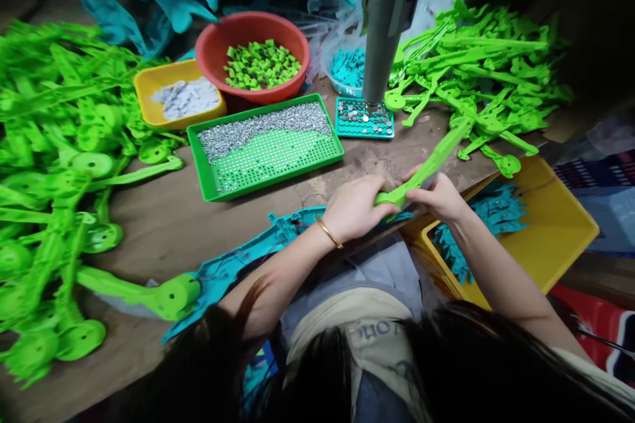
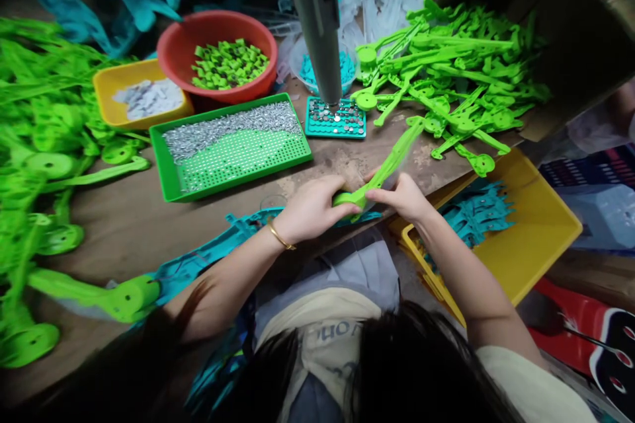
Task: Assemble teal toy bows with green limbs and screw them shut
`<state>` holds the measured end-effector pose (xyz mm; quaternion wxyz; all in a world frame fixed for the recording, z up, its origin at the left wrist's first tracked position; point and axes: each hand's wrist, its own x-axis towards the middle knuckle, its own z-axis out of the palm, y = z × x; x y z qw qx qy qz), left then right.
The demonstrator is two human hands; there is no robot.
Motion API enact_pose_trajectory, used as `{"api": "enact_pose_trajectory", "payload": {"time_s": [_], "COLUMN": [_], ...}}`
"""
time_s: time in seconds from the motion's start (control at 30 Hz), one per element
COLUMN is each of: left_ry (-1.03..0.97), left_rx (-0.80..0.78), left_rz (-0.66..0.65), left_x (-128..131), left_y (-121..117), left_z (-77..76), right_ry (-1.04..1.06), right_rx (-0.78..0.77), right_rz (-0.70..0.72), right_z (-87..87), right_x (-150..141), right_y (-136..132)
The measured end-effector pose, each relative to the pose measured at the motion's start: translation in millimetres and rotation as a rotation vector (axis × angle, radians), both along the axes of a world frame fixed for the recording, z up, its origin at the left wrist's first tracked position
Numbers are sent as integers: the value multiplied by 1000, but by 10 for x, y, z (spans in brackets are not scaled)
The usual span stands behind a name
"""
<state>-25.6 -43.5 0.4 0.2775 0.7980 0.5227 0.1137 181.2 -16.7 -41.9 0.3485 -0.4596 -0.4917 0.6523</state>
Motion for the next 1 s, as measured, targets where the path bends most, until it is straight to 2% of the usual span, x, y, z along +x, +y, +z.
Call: {"api": "enact_pose_trajectory", "payload": {"time_s": [0.17, 0.27, 0.47, 0.6, 0.73, 0.87, 1.0], "left_ry": [93, 121, 132, 138, 151, 164, 132], "left_rx": [93, 122, 155, 148, 138, 134, 107], "left_rz": [17, 12, -18, -29, -18, -16, -19], "left_x": [42, 75, 126, 102, 80, 75, 57], "left_y": [-128, -164, -176, -172, -165, -160, -170], "left_z": [43, 50, 29, 2, -21, -11, 16], "right_ry": [-24, 21, 184, 212, 240, 304, 303], "right_rx": [169, 192, 98, 20, -98, -77, -138], "right_rz": [-24, -24, -23, -100, -98, -161, -102], "right_z": [-36, -19, -33, -53, 0, 62, 13], "right_x": [7, -13, -87, -146, -124, -96, -131], "right_y": [-114, -100, -77, -114, -95, -47, -175]}}
